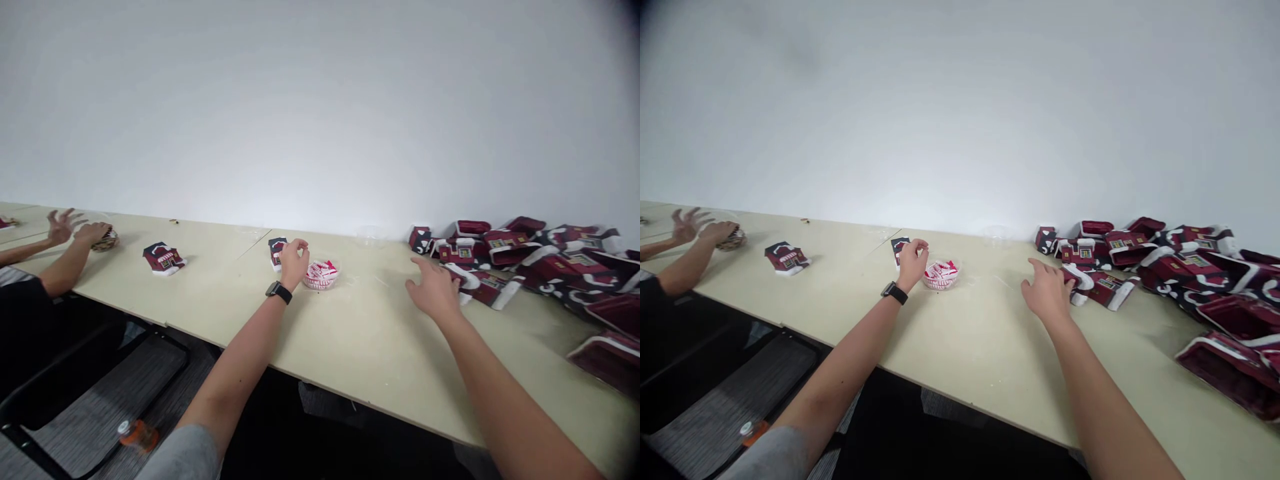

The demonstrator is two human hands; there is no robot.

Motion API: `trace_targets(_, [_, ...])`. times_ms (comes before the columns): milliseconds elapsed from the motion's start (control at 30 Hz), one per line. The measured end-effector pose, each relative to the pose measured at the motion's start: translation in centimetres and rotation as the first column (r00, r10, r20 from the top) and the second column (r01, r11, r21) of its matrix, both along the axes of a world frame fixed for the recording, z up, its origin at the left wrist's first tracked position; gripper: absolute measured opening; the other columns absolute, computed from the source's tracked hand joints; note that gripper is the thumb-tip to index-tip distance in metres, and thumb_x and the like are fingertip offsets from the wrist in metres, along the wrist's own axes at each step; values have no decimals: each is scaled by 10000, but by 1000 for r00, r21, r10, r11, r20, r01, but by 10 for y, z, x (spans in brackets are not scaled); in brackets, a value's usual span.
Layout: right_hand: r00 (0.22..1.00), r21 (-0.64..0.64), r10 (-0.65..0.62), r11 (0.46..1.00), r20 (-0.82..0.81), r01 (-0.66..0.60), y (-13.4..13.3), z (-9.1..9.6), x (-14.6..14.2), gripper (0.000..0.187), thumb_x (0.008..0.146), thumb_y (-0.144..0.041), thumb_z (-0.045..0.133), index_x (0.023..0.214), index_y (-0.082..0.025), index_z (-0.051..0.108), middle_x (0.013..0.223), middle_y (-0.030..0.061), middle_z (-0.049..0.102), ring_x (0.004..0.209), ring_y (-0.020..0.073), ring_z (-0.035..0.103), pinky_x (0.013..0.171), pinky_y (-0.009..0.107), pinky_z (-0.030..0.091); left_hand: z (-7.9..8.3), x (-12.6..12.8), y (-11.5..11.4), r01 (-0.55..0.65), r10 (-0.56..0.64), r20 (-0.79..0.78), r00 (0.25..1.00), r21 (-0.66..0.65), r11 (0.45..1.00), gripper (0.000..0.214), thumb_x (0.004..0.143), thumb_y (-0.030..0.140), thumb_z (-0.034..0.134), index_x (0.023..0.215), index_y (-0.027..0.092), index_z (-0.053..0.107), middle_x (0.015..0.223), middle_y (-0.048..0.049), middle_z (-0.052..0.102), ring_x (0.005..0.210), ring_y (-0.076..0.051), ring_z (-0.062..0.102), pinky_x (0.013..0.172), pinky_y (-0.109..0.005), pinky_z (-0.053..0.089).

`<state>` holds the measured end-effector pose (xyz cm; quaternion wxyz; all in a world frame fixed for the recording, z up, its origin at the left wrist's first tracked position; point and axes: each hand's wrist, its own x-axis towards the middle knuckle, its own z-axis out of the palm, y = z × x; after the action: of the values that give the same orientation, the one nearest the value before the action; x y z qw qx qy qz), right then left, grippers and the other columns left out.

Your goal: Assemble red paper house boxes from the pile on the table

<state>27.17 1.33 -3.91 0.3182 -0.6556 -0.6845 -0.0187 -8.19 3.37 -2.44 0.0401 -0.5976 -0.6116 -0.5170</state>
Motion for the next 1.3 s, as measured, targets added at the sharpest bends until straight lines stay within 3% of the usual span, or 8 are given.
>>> trace_targets(167, [979, 103, 169, 982, -117, -157, 1, 0, -7, 497, 908, -300, 554, 1374, -154, 642, 1249, 166, 749, 1213, 382, 656, 1081, 570, 487, -1, 0, 0, 14, -14, 10, 1000, 13, 1000, 158, 920, 107, 587, 958, 219, 692, 1050, -66, 786, 1044, -259, 653, 970, -406, 485])
trace_targets(367, [899, 190, 261, 960, -350, -205, 0, 6, -4, 352, 874, -403, 631, 1160, -208, 694, 900, 59, 730, 870, 268, 711, 893, 418, 556, -2, -1, 2, 21, -21, 15, 1000, 3, 1000, 148, 921, 107, 602, 965, 214, 694, 1039, -62, 786, 1044, -260, 658, 974, -410, 486])
trace_targets(467, [880, 216, 301, 948, -366, -235, -2, 7, -6, 343, 862, -431, 646, 1118, -208, 698, 904, 61, 714, 823, 253, 693, 847, 401, 567, -2, 0, 1, 19, -19, 26, 999, -1, 1000, 151, 926, 100, 602, 961, 215, 693, 1036, -62, 786, 1046, -257, 658, 974, -407, 482])
trace_targets(567, [897, 248, 333, 932, -292, -265, 0, 4, -7, 363, 854, -398, 640, 1158, -206, 690, 1061, 103, 727, 965, 285, 702, 956, 444, 559, -1, 1, 0, 28, -27, 47, 999, -10, 1000, 155, 922, 87, 606, 956, 213, 691, 1038, -61, 786, 1039, -252, 661, 965, -397, 486])
trace_targets(667, [952, 242, 258, 946, -166, -215, 4, 0, -6, 445, 839, -404, 662, 1231, -195, 671, 1283, 164, 680, 1251, 371, 619, 1125, 529, 466, -1, 2, -1, 36, -35, 58, 998, -16, 999, 144, 927, 97, 614, 950, 216, 692, 1033, -56, 783, 1034, -245, 668, 967, -393, 488])
trace_targets(733, [972, 185, 195, 968, -133, -169, 5, -3, -4, 541, 831, -437, 678, 1302, -173, 641, 1360, 194, 644, 1338, 408, 561, 1162, 552, 429, -1, 3, -1, 40, -39, 57, 998, -17, 999, 139, 932, 104, 616, 941, 219, 694, 1024, -54, 781, 1035, -241, 674, 970, -391, 489])
trace_targets(933, [983, 43, 62, 998, -172, -56, 4, -4, 0, 731, 860, -493, 684, 1485, -141, 538, 1430, 261, 589, 1265, 427, 613, 1016, 500, 513, -2, 4, 0, 34, -33, 69, 997, -20, 999, 145, 932, 101, 606, 937, 219, 691, 1016, -55, 778, 1038, -242, 678, 972, -398, 500])
trace_targets(1300, [988, -78, -28, 997, -150, 17, 10, -9, 7, 840, 857, -579, 686, 1547, -143, 486, 1245, 267, 716, 1109, 492, 702, 858, 541, 550, -3, 3, 0, 41, -39, 70, 997, -33, 999, 157, 928, 96, 605, 936, 224, 697, 1007, -48, 778, 1023, -233, 688, 967, -394, 506])
